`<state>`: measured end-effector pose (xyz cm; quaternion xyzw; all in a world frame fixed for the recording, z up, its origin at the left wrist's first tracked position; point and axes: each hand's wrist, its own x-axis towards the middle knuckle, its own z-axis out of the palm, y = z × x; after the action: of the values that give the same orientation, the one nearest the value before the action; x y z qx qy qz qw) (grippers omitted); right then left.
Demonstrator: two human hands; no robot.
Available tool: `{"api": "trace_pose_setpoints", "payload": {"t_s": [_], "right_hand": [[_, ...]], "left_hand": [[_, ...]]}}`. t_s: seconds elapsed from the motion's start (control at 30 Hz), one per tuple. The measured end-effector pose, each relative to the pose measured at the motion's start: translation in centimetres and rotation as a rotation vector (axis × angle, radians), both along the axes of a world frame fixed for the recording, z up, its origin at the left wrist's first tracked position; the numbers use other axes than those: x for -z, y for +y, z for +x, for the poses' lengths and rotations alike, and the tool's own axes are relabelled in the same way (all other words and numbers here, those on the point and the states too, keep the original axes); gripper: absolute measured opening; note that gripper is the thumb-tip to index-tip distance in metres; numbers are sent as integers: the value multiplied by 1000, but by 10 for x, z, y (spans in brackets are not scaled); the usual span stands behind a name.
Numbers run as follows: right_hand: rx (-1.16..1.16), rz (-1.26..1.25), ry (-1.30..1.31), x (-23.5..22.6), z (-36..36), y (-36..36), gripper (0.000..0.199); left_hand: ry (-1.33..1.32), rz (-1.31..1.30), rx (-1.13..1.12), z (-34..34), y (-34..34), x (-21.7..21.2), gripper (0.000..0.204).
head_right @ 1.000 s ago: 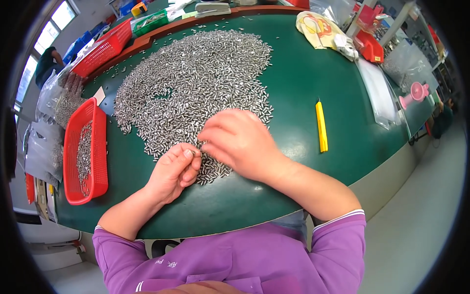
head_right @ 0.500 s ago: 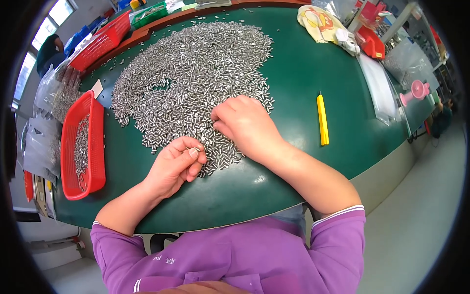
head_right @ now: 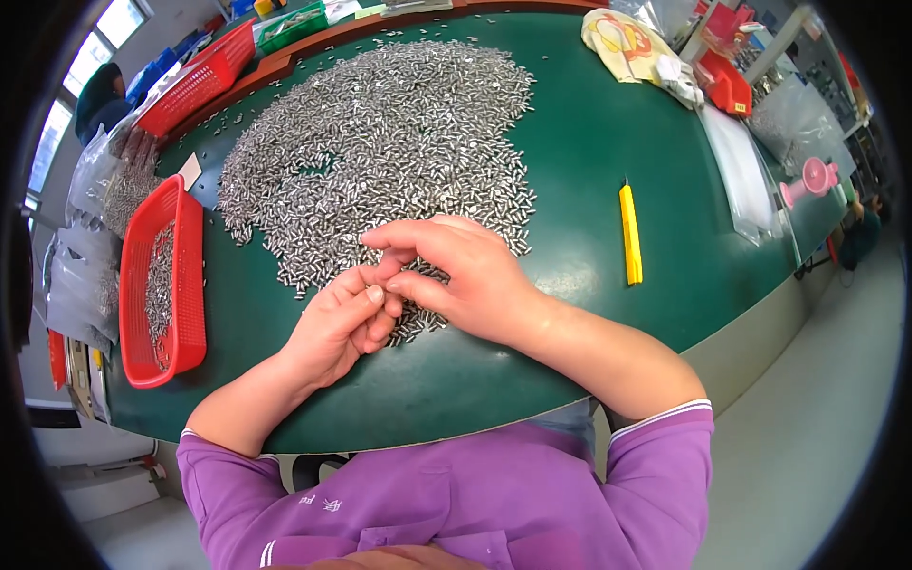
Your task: Sorting through a large pile of small metal pins on a workbench and placing them into a tray.
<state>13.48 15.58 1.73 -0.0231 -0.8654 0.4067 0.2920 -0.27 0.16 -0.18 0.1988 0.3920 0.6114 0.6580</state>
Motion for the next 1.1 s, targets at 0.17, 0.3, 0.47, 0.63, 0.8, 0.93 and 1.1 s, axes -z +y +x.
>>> {"api": "trace_pose_setpoints", "payload": {"t_s": [0.17, 0.3, 0.47, 0.63, 0.8, 0.93, 1.1], "right_hand": [[-38, 45, -45, 1, -1, 0, 48], [-76, -36, -51, -1, -2, 3, 50], [102, 462, -149, 14, 0, 20, 34], [119, 435, -212, 13, -5, 16, 17], [138, 440, -129, 12, -7, 16, 12], [64, 325, 11, 2, -6, 11, 14], [50, 448, 82, -5, -5, 4, 18]], "left_hand": [[44, -33, 8, 2, 1, -7, 16], [29, -19, -8, 1, 0, -5, 13], [-49, 4, -13, -1, 2, -2, 15], [-50, -28, 15, -3, 1, -3, 18], [-14, -27, -5, -1, 0, -5, 19], [7, -30, -8, 1, 1, -5, 19], [30, -4, 1, 0, 1, -2, 15]]}}
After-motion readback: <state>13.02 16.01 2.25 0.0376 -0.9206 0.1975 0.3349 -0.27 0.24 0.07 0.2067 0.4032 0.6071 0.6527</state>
